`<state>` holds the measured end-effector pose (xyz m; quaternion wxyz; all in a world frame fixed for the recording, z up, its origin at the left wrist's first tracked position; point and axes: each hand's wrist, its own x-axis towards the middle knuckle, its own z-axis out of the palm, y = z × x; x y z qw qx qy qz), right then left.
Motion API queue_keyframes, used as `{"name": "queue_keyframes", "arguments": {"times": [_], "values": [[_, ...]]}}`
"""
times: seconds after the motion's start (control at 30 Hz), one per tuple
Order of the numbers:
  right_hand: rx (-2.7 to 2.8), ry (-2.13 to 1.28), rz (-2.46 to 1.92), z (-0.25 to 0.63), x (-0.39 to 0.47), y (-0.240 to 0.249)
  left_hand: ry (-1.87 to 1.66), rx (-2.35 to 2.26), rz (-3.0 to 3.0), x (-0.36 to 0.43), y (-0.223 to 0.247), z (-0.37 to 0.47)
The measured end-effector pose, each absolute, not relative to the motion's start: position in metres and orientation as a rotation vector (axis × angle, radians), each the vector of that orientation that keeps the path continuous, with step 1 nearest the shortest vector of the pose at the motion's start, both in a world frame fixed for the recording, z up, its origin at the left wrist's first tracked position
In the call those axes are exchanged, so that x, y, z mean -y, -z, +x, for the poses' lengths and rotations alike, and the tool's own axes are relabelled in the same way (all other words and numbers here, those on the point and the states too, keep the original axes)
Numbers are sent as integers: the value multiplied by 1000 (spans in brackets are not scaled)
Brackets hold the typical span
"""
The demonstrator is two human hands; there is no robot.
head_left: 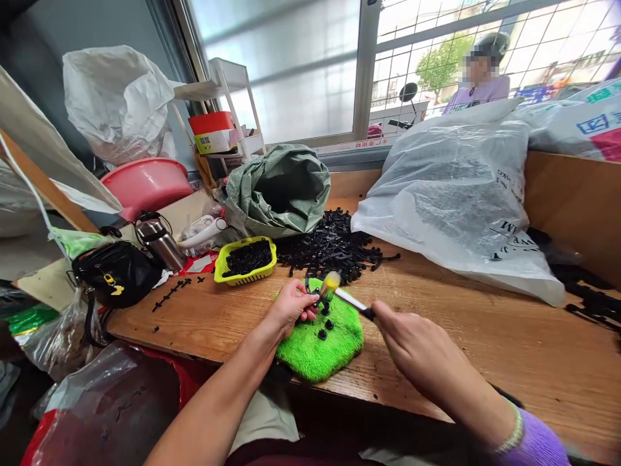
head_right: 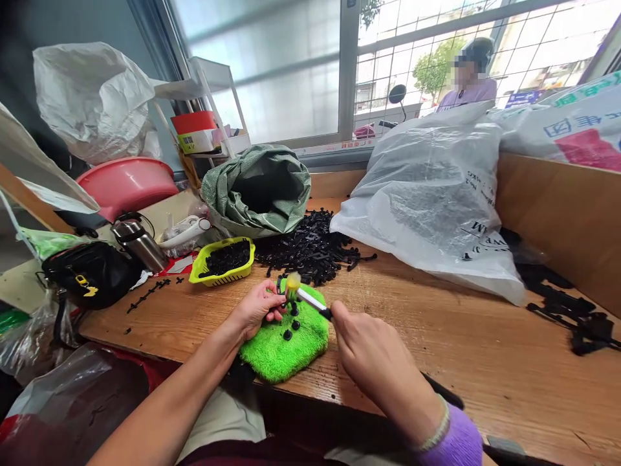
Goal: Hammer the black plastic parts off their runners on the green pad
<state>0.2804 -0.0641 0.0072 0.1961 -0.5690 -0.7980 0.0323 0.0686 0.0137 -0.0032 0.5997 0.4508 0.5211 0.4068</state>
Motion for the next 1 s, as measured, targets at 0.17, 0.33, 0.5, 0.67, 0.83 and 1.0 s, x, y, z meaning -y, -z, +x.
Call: {"name": "queue_keyframes", "arguments": {"times": [0.17,0.33,0.5,0.67,0.83,1.0], "values": [[2157,-176,-1571,286,64,-3,-968,-1197,1003,-13,3,66],[2039,-276,-1512,296,70,7,-955,-1180,969,-13,-1,66],[2006,-307,-1514,299,77,13,-980,-1183,985,-13,1,65],[2026,-293,-1551,298,75,14,-988,-1205,998,-10,1,65],[2090,-282,-1574,297,74,13,-993,-1260,1032,-11,2,68],[2143,-220,-1622,291,73,4,-1017,-1244,1056,-11,6,68]]}}
